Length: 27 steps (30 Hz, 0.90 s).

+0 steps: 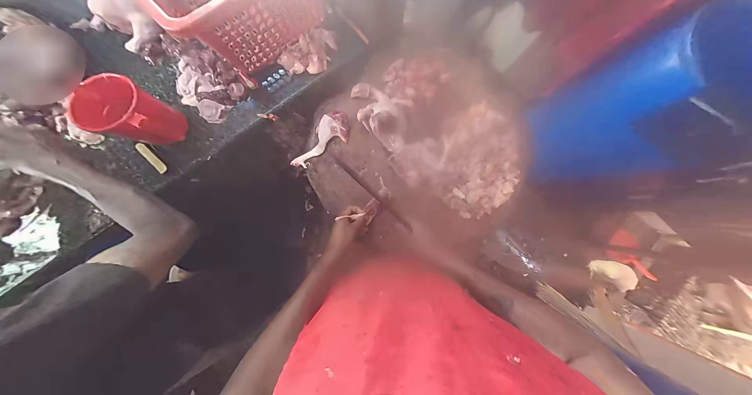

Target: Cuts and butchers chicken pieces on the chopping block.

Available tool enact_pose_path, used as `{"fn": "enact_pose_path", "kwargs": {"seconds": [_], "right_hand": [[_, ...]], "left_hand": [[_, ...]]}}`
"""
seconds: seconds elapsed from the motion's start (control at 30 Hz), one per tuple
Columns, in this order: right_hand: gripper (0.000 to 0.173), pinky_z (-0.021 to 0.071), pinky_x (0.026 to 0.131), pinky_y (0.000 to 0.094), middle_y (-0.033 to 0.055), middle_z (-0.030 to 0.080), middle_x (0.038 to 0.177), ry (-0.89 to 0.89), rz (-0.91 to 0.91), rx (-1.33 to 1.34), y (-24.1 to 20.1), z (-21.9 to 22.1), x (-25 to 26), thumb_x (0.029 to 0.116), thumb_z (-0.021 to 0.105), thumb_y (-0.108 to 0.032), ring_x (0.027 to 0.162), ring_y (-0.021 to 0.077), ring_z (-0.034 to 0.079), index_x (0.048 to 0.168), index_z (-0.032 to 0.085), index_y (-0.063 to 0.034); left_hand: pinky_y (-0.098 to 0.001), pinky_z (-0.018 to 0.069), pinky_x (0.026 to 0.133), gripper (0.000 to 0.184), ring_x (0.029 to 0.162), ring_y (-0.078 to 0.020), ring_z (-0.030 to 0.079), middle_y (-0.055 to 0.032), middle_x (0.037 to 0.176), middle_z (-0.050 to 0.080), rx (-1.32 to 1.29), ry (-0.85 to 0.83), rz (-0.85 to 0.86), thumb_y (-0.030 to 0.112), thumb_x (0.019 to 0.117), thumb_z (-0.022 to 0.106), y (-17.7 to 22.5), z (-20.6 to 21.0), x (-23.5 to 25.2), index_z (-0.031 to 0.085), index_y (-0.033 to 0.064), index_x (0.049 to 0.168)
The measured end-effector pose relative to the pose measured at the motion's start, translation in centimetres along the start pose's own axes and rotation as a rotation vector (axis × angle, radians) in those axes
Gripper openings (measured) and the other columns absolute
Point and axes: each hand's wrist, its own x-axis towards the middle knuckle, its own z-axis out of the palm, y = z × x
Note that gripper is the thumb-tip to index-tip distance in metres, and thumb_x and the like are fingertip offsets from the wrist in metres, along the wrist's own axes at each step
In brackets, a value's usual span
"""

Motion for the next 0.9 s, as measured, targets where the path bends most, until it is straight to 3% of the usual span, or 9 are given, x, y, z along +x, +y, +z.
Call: {"fn": "enact_pose_path", "kwargs": {"seconds": [0.13, 0.23, 0.33, 0.43, 0.5, 0.57, 0.63, 0.73, 0.9], "right_hand": [[0.045, 0.0504, 0.085, 0.0495, 0.0175, 0.063, 0.097, -0.114, 0.148, 0.012, 0.8, 0.3, 0.4, 0.1096, 0.045, -0.041, 0.088, 0.0287, 0.062, 0.121, 0.061, 0.0005], [0.044, 0.0533, 0.083, 0.0437, 0.0122, 0.067, 0.095, 0.030, -0.011, 0.071, -2.2, -1.2, -1.9, 0.1069, 0.050, -0.042, 0.085, 0.0214, 0.064, 0.124, 0.065, -0.0039], [0.042, 0.0539, 0.072, 0.0378, 0.0072, 0.065, 0.084, 0.159, -0.181, 0.087, -3.0, -1.1, -2.6, 0.1045, 0.051, -0.042, 0.074, 0.0157, 0.062, 0.113, 0.068, -0.0044], [0.043, 0.0534, 0.084, 0.0471, 0.0153, 0.067, 0.096, -0.007, 0.030, -0.009, 0.0, -0.1, -0.5, 0.1081, 0.047, -0.040, 0.087, 0.0255, 0.065, 0.120, 0.065, -0.0020], [0.047, 0.0508, 0.079, 0.0483, 0.0143, 0.061, 0.089, -0.102, 0.163, -0.053, 1.9, 0.5, 0.7, 0.1086, 0.045, -0.045, 0.081, 0.0265, 0.061, 0.113, 0.063, -0.0012], [0.046, 0.0510, 0.078, 0.0464, 0.0121, 0.061, 0.087, -0.089, 0.137, -0.069, 0.4, 0.3, 0.0, 0.1073, 0.048, -0.047, 0.080, 0.0246, 0.061, 0.112, 0.064, -0.0037], [0.046, 0.0532, 0.080, 0.0444, 0.0109, 0.066, 0.091, -0.037, -0.001, -0.014, -2.3, -0.2, -2.1, 0.1058, 0.050, -0.046, 0.083, 0.0216, 0.064, 0.116, 0.068, -0.0050], [0.041, 0.0533, 0.075, 0.0354, 0.0086, 0.067, 0.086, 0.055, -0.245, 0.064, -4.4, 0.0, -3.8, 0.1039, 0.055, -0.041, 0.078, 0.0147, 0.063, 0.107, 0.069, -0.0028], [0.047, 0.0507, 0.094, 0.0541, 0.0215, 0.068, 0.109, -0.150, 0.088, -0.134, 1.1, 2.1, 0.3, 0.1091, 0.045, -0.040, 0.102, 0.0330, 0.066, 0.125, 0.063, 0.0003]], "left_hand": [[-0.0333, 0.0609, 0.077, 0.025, 0.081, -0.0130, 0.070, -0.0082, 0.101, 0.071, 0.089, -0.003, 0.047, 0.016, 0.0970, 0.070, -1.7, -0.7, -0.8, 0.064, 0.0012, 0.116], [-0.0324, 0.0609, 0.081, 0.033, 0.087, -0.0123, 0.071, -0.0079, 0.107, 0.072, 0.047, -0.002, 0.097, 0.015, 0.0923, 0.075, -2.8, -1.1, -1.5, 0.063, 0.0017, 0.120], [-0.0302, 0.0609, 0.077, 0.027, 0.082, -0.0107, 0.070, -0.0064, 0.104, 0.072, -0.009, 0.038, 0.083, 0.015, 0.0947, 0.073, -3.1, -1.0, -1.9, 0.064, 0.0018, 0.117], [-0.0313, 0.0603, 0.083, 0.020, 0.089, -0.0129, 0.070, -0.0102, 0.109, 0.069, 0.158, 0.073, 0.139, 0.013, 0.0968, 0.068, -3.3, -0.8, -1.5, 0.067, 0.0014, 0.112], [-0.0360, 0.0564, 0.096, 0.020, 0.105, -0.0179, 0.068, -0.0125, 0.118, 0.069, 0.417, 0.068, 0.234, 0.017, 0.0980, 0.065, -3.8, -0.8, -1.3, 0.072, 0.0045, 0.111], [-0.0424, 0.0526, 0.103, 0.023, 0.115, -0.0233, 0.066, -0.0127, 0.124, 0.069, 0.579, 0.050, 0.278, 0.020, 0.0998, 0.061, -3.7, -0.9, -1.4, 0.074, 0.0072, 0.113], [-0.0440, 0.0528, 0.103, 0.022, 0.116, -0.0254, 0.066, -0.0133, 0.124, 0.068, 0.613, 0.039, 0.310, 0.017, 0.0992, 0.060, -3.7, -0.5, -1.5, 0.074, 0.0061, 0.112], [-0.0441, 0.0545, 0.099, 0.019, 0.112, -0.0259, 0.068, -0.0138, 0.120, 0.070, 0.607, 0.073, 0.354, 0.011, 0.0965, 0.061, -3.6, 0.0, -1.7, 0.074, 0.0049, 0.109], [-0.0455, 0.0558, 0.097, 0.023, 0.111, -0.0274, 0.069, -0.0144, 0.122, 0.069, 0.685, 0.061, 0.358, 0.017, 0.1006, 0.058, -4.3, -0.3, -1.6, 0.075, 0.0051, 0.111]]}}
